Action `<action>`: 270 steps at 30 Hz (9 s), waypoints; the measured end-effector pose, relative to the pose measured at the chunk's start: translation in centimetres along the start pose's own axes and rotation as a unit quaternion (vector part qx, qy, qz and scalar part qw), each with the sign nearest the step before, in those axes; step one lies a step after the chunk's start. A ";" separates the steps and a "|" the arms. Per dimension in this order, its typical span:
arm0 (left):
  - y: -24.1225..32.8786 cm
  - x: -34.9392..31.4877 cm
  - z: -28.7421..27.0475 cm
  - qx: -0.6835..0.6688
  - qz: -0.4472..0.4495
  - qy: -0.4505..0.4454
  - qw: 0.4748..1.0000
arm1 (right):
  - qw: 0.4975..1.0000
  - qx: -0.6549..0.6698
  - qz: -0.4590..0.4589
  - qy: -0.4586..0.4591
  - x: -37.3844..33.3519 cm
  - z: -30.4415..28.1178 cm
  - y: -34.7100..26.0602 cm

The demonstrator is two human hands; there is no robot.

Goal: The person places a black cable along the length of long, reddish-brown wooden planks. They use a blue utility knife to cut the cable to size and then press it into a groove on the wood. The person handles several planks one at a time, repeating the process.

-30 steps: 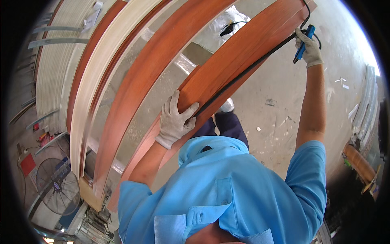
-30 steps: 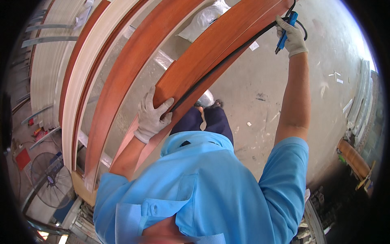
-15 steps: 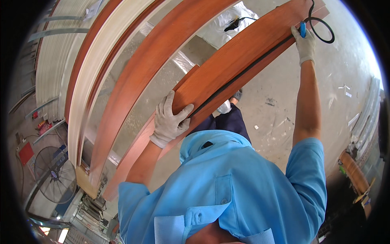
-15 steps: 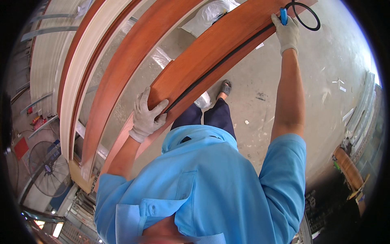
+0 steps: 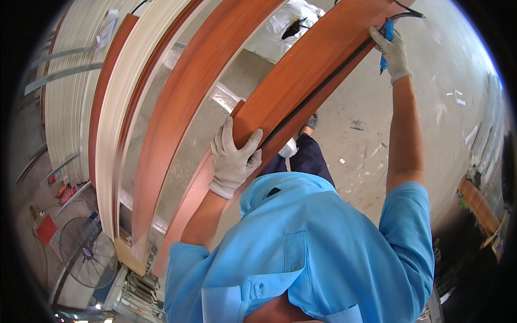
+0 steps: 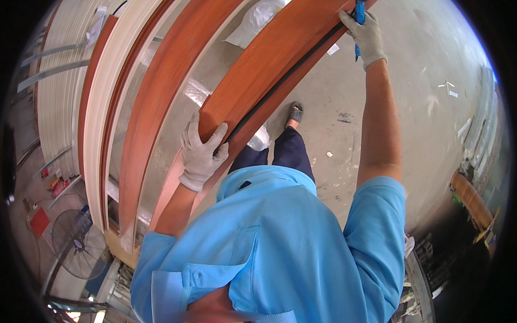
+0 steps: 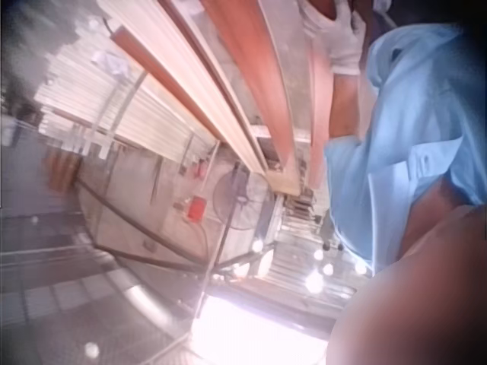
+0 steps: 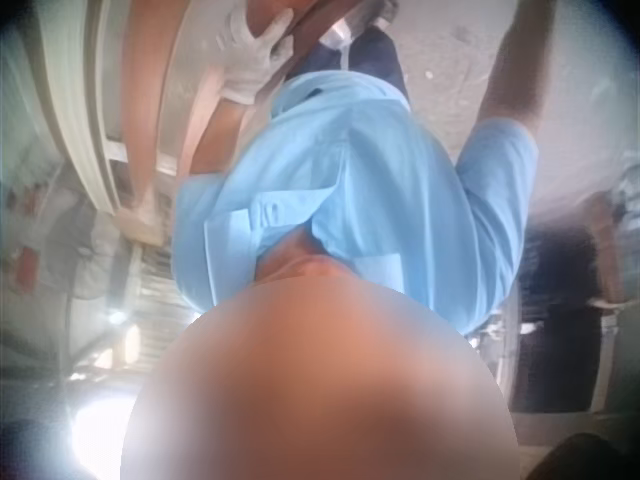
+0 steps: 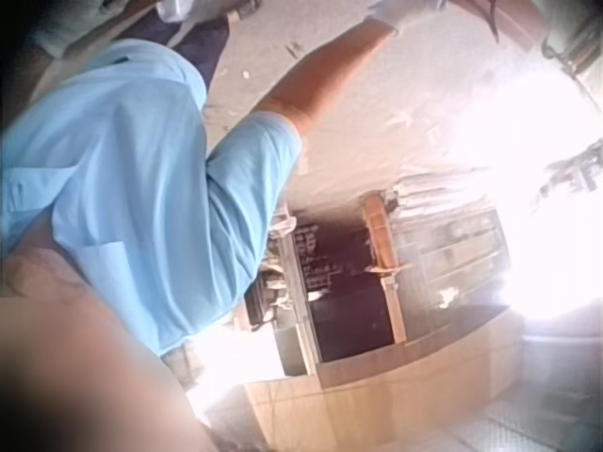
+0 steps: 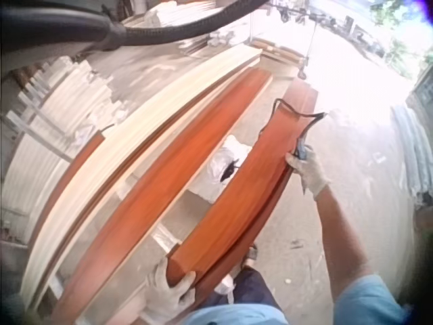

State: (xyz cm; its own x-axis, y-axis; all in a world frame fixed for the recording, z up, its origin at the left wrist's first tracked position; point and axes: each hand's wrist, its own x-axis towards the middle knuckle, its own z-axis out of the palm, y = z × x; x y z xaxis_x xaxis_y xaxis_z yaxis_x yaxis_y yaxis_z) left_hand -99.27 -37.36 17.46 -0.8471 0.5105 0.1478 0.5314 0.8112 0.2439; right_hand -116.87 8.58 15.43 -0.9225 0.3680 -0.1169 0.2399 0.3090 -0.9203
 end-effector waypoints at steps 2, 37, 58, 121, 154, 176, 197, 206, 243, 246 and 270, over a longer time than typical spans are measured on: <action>0.6 1.6 0.5 0.001 0.007 0.008 1.000 | 1.000 -0.018 -0.002 0.011 -0.1 0.1 -0.1; 8.7 24.8 6.6 -0.042 -0.015 0.035 0.998 | 0.853 0.492 -0.002 -0.176 13.6 -15.7 -7.9; 9.6 24.8 6.0 0.020 -0.038 0.012 0.999 | 0.966 -0.202 -0.052 -0.153 27.0 -16.2 -6.8; 25.8 71.6 8.4 -0.589 -0.301 -0.214 0.719 | 0.974 0.157 0.049 -0.154 31.5 -26.9 -1.4; 13.1 34.2 2.3 -0.128 -0.187 -0.031 0.974 | 0.998 -0.036 0.037 0.040 37.9 -18.7 6.6; 11.0 27.3 6.9 0.047 -0.072 0.013 0.996 | 0.976 -0.194 -0.007 0.098 38.6 -17.0 6.9; 17.8 50.9 12.3 -0.003 0.007 0.005 1.000 | 0.980 -0.159 -0.018 0.118 37.1 -16.1 7.8; 17.1 51.3 12.5 -0.042 0.041 0.017 0.998 | 0.988 -0.025 0.053 0.141 35.0 -18.1 5.8; 20.6 63.1 14.8 -0.027 0.115 0.008 0.993 | 0.992 -0.122 0.037 0.022 38.4 -14.7 9.0; 20.9 66.1 15.1 -0.014 0.118 -0.039 0.992 | 0.991 -0.124 0.040 0.013 38.2 -14.9 8.5; 23.0 64.8 16.2 -0.054 -0.008 0.029 0.998 | 0.991 -0.090 0.059 -0.084 41.1 -21.7 4.9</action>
State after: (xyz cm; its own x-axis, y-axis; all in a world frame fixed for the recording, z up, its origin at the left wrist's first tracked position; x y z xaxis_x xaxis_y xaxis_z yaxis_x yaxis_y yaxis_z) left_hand -141.84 19.05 17.09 -0.8557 0.4781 0.1978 0.5173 0.7818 0.3481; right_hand -146.99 44.25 14.23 -0.9181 0.2650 -0.2947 0.3860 0.4299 -0.8162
